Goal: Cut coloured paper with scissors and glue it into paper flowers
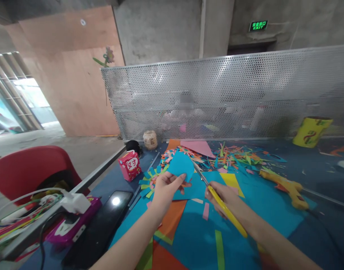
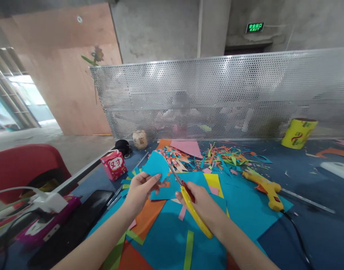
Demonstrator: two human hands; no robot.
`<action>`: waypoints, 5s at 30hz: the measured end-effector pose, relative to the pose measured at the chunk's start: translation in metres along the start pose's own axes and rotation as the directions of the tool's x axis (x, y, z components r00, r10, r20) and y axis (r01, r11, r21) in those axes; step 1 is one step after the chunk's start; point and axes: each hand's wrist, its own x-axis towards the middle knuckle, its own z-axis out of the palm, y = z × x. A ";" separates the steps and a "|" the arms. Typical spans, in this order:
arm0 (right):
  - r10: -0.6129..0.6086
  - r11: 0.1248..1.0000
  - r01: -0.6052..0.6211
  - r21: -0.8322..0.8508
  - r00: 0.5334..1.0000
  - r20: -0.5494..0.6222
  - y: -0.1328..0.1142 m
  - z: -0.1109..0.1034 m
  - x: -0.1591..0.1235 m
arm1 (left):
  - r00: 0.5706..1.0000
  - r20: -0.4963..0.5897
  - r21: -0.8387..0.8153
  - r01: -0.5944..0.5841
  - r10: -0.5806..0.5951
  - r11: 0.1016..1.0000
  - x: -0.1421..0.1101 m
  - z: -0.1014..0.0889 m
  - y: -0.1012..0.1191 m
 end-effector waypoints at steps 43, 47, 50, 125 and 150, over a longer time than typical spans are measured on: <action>0.037 0.999 -0.036 0.010 0.998 -0.060 0.000 -0.003 0.001 | 0.996 -0.075 -0.048 -0.058 0.054 0.997 0.002 0.000 0.004; 0.027 1.000 -0.027 0.002 0.998 -0.064 -0.001 -0.005 0.001 | 0.987 -0.139 -0.064 -0.088 0.078 0.994 0.003 0.001 0.004; 0.031 0.999 -0.030 0.013 0.998 -0.050 -0.002 -0.006 -0.001 | 0.982 -0.161 -0.033 -0.105 0.098 0.994 0.003 0.000 0.004; -0.008 1.000 0.006 -0.019 0.995 -0.094 0.006 -0.007 0.003 | 0.904 -0.125 0.388 -0.334 0.409 0.859 0.005 -0.011 0.011; 0.049 0.997 -0.051 -0.056 0.998 -0.038 0.004 -0.009 0.002 | 0.870 -0.110 0.468 -0.382 0.481 0.797 0.010 -0.017 0.013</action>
